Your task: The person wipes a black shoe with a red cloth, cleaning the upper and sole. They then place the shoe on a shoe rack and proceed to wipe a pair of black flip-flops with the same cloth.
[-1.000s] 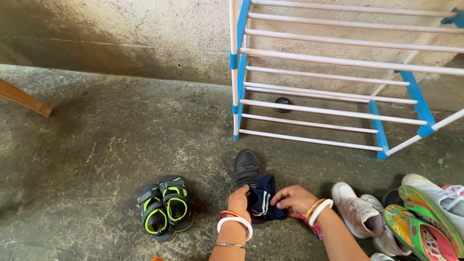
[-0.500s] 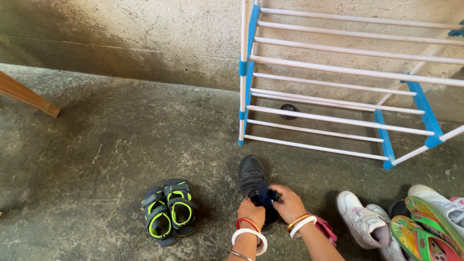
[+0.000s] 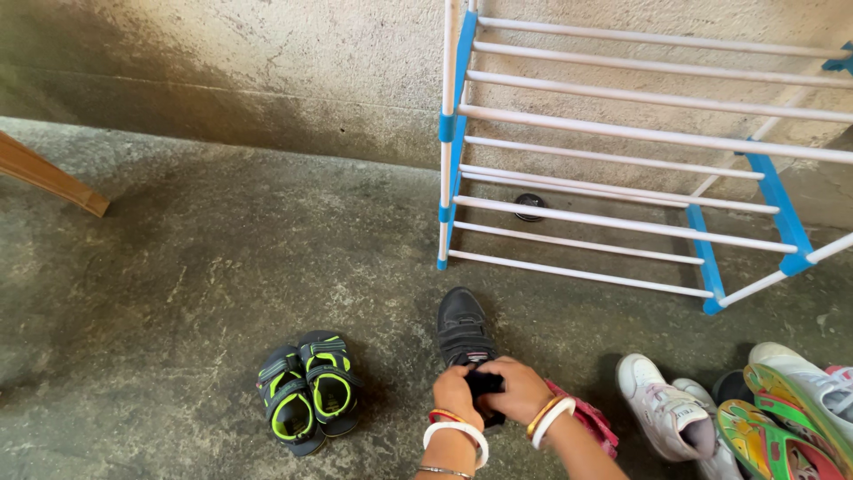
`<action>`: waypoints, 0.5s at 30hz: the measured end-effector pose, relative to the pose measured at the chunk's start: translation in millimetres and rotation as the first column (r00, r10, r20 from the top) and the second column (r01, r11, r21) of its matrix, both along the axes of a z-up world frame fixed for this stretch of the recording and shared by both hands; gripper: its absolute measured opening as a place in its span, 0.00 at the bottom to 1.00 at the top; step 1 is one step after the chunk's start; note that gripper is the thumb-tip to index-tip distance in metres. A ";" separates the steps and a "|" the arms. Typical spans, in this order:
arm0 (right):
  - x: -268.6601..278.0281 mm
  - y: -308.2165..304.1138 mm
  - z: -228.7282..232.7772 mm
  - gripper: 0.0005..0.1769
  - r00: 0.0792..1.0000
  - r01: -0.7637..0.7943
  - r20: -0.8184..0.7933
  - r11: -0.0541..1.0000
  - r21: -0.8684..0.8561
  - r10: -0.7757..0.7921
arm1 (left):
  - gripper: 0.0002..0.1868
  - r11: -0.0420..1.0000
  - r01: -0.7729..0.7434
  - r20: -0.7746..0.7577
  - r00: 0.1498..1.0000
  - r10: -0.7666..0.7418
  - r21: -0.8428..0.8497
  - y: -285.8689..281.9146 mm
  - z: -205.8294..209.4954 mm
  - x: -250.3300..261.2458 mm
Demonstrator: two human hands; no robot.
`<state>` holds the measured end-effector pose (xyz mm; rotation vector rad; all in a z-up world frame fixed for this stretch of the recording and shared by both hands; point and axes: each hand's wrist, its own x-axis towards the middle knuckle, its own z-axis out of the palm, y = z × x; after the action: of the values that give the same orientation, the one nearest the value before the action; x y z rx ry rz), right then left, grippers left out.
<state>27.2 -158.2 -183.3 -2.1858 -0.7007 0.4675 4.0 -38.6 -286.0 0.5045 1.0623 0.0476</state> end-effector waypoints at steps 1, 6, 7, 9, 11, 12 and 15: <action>-4.5 1.8 -8.6 0.24 0.987 0.104 0.122 0.995 0.013 -0.105 | 0.15 1.000 0.015 -0.013 1.000 -0.015 0.018 0.7 -2.5 0.1; -24.6 14.3 -20.6 0.15 0.914 0.369 0.231 0.920 -0.134 -0.333 | 0.15 0.953 0.152 0.011 0.987 -0.161 0.262 -2.2 6.3 -7.0; -26.9 13.7 -23.4 0.12 0.919 0.341 0.260 0.928 -0.149 -0.296 | 0.16 0.960 0.142 0.001 0.989 -0.147 0.240 -3.3 10.9 -8.5; -26.6 11.2 -29.9 0.10 0.904 0.256 0.379 0.961 -0.107 -0.198 | 0.19 0.888 0.179 -0.126 0.982 -0.138 0.425 -5.9 20.0 -11.6; -26.3 9.2 -31.8 0.12 0.828 0.122 0.553 0.992 -0.013 -0.094 | 0.19 0.745 0.251 -0.218 0.965 -0.144 0.618 -4.6 28.6 -21.8; -27.2 9.3 -29.1 0.12 0.813 0.117 0.568 0.992 0.054 -0.127 | 0.18 0.640 0.293 -0.248 0.955 -0.161 0.711 -2.8 33.9 -29.6; -34.7 7.1 -9.7 0.12 0.817 0.124 0.535 0.971 0.202 -0.215 | 0.15 0.428 0.335 -0.293 0.942 -0.161 0.840 2.9 57.9 -39.1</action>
<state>-7.5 -151.1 -193.0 -2.2106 -0.7988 -0.3338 -35.1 -35.7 -228.1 1.6736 1.0579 0.3180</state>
